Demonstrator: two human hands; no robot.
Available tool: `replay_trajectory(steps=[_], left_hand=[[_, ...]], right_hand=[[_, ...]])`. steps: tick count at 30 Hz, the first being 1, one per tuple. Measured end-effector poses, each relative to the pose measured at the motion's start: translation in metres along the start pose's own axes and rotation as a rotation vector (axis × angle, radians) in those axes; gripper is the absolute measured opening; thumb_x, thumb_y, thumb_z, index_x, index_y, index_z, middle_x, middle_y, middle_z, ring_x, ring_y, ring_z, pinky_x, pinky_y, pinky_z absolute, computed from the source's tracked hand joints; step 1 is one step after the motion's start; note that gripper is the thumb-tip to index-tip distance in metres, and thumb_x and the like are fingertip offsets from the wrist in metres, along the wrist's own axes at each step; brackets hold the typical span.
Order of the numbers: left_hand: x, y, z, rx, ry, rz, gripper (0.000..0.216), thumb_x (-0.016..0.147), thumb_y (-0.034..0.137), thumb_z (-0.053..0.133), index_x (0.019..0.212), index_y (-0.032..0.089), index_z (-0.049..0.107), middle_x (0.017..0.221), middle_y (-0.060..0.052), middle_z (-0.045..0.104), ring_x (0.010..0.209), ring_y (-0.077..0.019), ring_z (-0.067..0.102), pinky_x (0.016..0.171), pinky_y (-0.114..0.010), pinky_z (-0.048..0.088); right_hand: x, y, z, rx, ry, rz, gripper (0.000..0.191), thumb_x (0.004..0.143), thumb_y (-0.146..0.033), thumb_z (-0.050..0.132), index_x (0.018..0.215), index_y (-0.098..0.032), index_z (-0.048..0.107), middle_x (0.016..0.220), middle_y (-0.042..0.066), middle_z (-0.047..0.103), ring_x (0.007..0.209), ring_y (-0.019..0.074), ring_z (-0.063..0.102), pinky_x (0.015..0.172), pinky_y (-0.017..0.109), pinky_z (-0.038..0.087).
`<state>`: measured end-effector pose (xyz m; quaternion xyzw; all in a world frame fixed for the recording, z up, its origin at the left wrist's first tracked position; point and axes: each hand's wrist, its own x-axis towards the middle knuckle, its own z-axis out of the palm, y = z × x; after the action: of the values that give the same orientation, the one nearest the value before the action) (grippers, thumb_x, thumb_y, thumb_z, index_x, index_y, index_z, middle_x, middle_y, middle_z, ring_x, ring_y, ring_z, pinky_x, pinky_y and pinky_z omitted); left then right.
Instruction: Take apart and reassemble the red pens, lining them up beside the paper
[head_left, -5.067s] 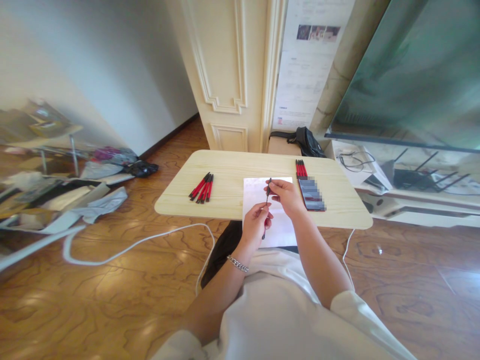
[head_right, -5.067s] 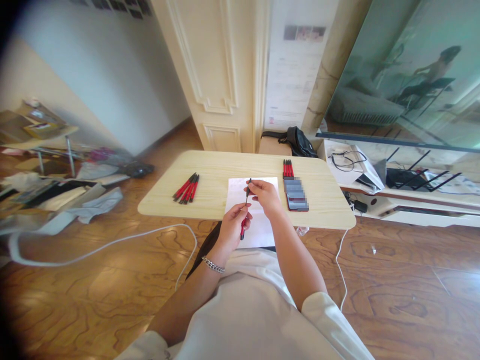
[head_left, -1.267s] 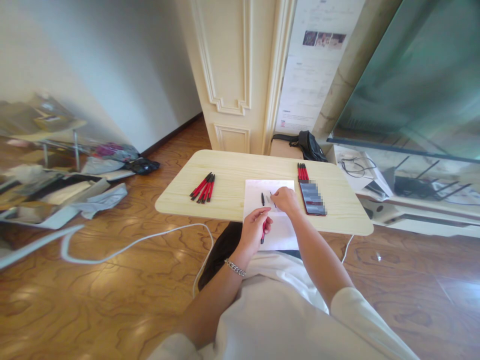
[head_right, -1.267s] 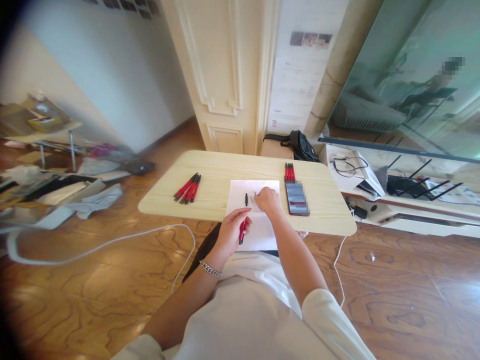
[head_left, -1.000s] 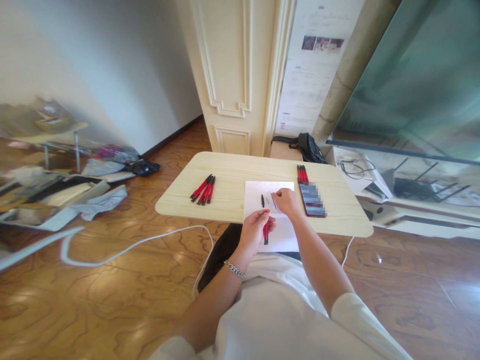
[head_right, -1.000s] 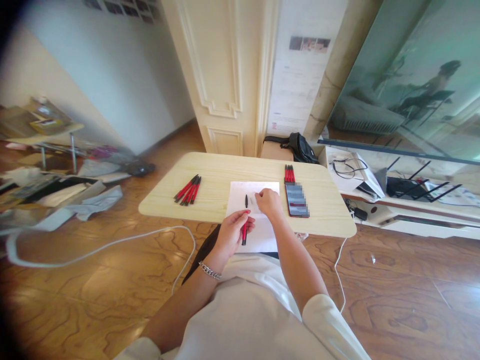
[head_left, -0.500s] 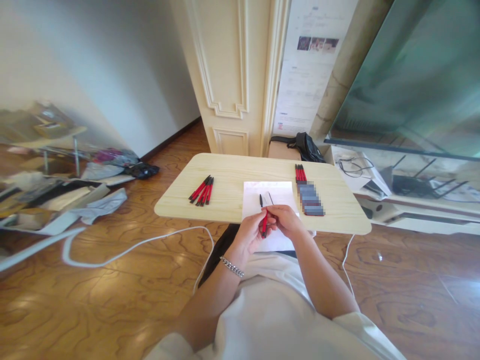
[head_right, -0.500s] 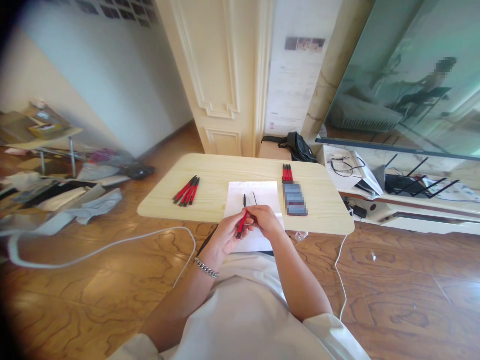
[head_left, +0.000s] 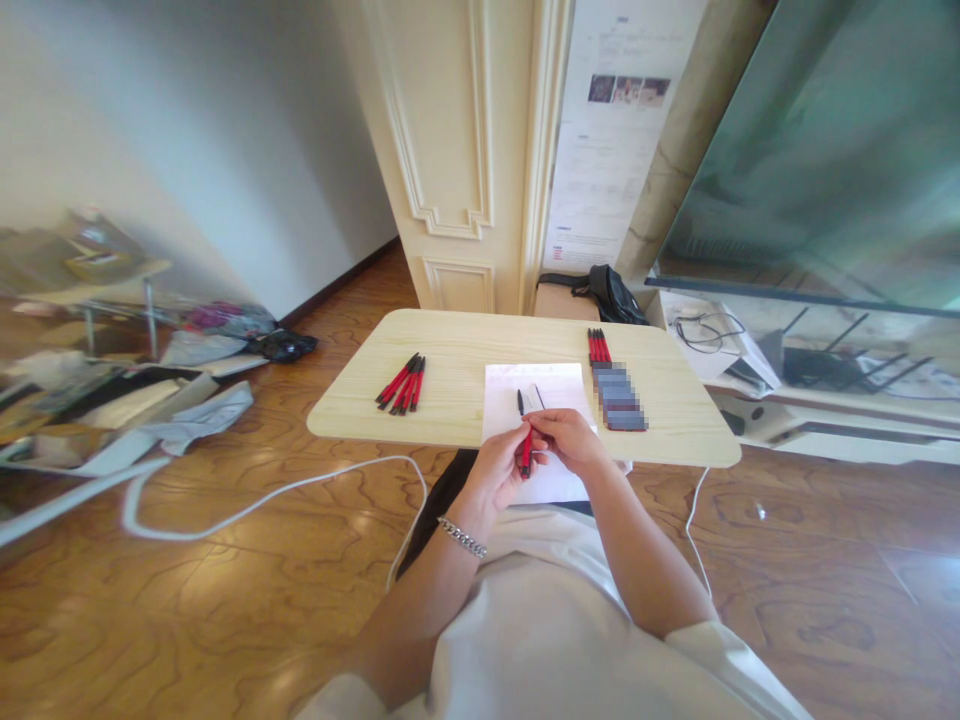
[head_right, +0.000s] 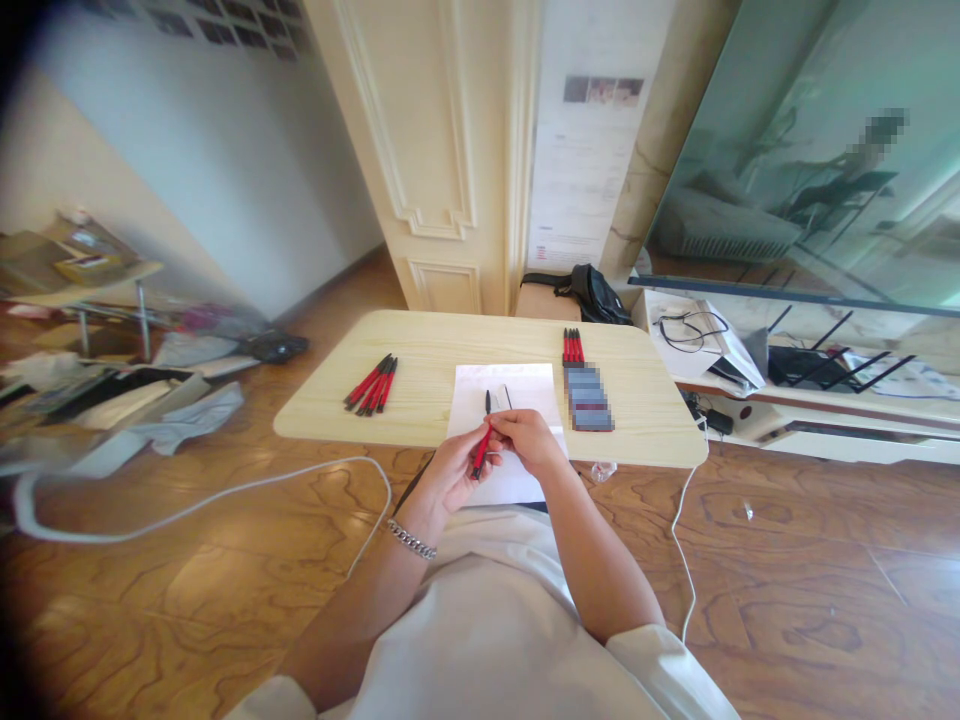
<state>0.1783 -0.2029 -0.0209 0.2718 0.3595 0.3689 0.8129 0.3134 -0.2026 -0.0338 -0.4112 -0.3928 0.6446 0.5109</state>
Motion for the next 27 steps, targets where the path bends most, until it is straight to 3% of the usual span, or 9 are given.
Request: replay_trajectory(steps=[5, 9, 13, 16, 21, 27], left_hand=[[0.0, -0.002, -0.003, 0.086, -0.018, 0.041, 0.028, 0.078, 0.037, 0.067, 0.088, 0.011, 0.062, 0.069, -0.007, 0.067, 0.051, -0.0129, 0.063, 0.04, -0.019, 0.039], [0.002, -0.005, -0.004, 0.17, 0.003, 0.078, 0.031, 0.078, 0.042, 0.067, 0.089, 0.014, 0.059, 0.071, -0.007, 0.067, 0.053, -0.0151, 0.064, 0.041, -0.02, 0.038], [0.003, -0.007, -0.004, 0.198, 0.024, 0.103, 0.034, 0.076, 0.046, 0.068, 0.088, 0.016, 0.057, 0.074, -0.006, 0.067, 0.055, -0.0152, 0.064, 0.041, -0.02, 0.038], [0.004, -0.007, -0.004, 0.197, 0.033, 0.104, 0.035, 0.074, 0.047, 0.068, 0.088, 0.017, 0.057, 0.074, -0.004, 0.066, 0.056, -0.0139, 0.063, 0.045, -0.02, 0.041], [0.002, -0.005, -0.003, 0.184, 0.048, 0.111, 0.037, 0.071, 0.048, 0.071, 0.087, 0.017, 0.058, 0.068, -0.001, 0.063, 0.055, -0.0127, 0.061, 0.048, -0.021, 0.044], [0.004, -0.002, -0.002, 0.207, 0.061, 0.221, 0.042, 0.07, 0.052, 0.07, 0.089, 0.016, 0.059, 0.07, -0.003, 0.064, 0.059, -0.0141, 0.062, 0.054, -0.025, 0.049]], right_hand=[[0.013, -0.005, -0.015, -0.198, 0.24, -0.121, 0.031, 0.068, -0.036, 0.071, 0.088, -0.013, 0.067, 0.071, 0.004, 0.066, 0.054, 0.0095, 0.051, 0.052, 0.023, 0.04], [0.031, -0.021, -0.038, -0.629, 0.396, -0.151, 0.02, 0.075, -0.033, 0.06, 0.077, -0.014, 0.067, 0.066, 0.003, 0.065, 0.054, 0.011, 0.052, 0.053, 0.023, 0.039], [0.043, -0.03, -0.052, -1.144, 0.42, -0.131, 0.018, 0.077, -0.024, 0.056, 0.071, -0.015, 0.07, 0.066, 0.004, 0.067, 0.067, 0.0152, 0.06, 0.062, 0.023, 0.038], [0.046, -0.029, -0.051, -1.342, 0.405, -0.127, 0.019, 0.078, -0.022, 0.056, 0.072, -0.016, 0.072, 0.072, 0.007, 0.07, 0.073, 0.017, 0.062, 0.066, 0.024, 0.038], [0.046, -0.027, -0.043, -1.375, 0.423, -0.114, 0.017, 0.079, -0.022, 0.058, 0.077, -0.017, 0.074, 0.08, 0.01, 0.072, 0.081, 0.0193, 0.063, 0.073, 0.025, 0.039], [0.026, -0.035, -0.036, -1.081, 0.511, -0.243, 0.02, 0.082, -0.03, 0.056, 0.087, -0.019, 0.071, 0.086, 0.004, 0.071, 0.08, 0.0171, 0.062, 0.073, 0.027, 0.042]])
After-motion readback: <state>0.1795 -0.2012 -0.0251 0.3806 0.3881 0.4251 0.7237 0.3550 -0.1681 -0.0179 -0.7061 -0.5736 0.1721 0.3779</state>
